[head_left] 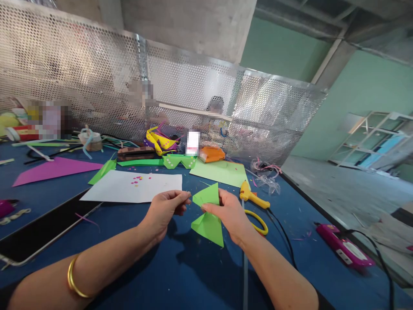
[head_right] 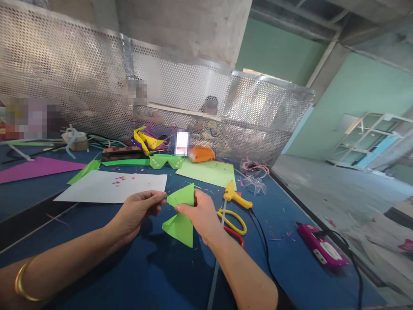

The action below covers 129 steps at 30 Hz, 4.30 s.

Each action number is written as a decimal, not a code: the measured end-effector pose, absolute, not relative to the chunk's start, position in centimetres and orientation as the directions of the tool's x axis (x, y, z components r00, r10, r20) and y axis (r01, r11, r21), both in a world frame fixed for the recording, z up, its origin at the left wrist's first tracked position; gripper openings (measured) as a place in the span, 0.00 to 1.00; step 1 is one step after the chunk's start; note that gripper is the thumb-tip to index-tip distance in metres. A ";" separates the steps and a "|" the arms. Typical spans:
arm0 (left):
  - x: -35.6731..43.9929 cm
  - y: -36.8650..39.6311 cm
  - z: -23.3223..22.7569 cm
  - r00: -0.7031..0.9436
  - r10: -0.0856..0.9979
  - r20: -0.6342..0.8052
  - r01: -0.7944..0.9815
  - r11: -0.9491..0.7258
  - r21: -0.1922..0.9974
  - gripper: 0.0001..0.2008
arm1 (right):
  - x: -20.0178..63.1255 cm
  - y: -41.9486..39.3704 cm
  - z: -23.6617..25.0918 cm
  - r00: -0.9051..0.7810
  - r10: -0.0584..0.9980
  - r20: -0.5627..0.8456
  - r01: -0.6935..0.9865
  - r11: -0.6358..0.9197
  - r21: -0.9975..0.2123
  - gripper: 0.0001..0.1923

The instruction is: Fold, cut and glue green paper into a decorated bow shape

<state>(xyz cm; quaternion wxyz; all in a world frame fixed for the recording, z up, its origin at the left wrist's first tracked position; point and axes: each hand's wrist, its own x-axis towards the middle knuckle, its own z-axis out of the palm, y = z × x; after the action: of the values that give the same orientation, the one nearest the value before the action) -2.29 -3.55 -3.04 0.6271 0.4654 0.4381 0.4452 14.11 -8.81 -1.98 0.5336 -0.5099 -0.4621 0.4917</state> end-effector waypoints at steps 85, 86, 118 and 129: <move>-2.3 -3.8 -2.6 0.224 0.965 -0.135 -0.093 0.159 0.983 0.26 | 14.6 -8.9 -2.1 0.093 0.995 -0.021 -0.015 -0.020 -1.000 0.14; -2.2 -3.7 -2.7 0.214 0.970 -0.113 -0.084 0.134 0.987 0.26 | 14.6 -8.9 -2.1 0.093 0.996 -0.019 -0.014 -0.018 -1.000 0.14; -2.3 -4.5 -3.0 0.396 0.911 0.114 0.140 -0.183 0.973 0.15 | 14.2 -9.2 -2.4 -0.017 0.998 -0.053 0.104 -0.051 -0.993 0.12; -2.1 -4.6 -2.4 0.325 0.943 0.071 0.107 -0.111 0.988 0.16 | 14.5 -9.0 -2.1 0.053 0.998 -0.027 0.120 -0.033 -0.992 0.15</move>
<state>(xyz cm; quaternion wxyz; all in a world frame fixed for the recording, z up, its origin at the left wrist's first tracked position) -2.10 -4.65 -2.36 0.5188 0.6271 0.4186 0.4029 14.48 -8.99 -2.11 0.4740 -0.5495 -0.5087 0.4633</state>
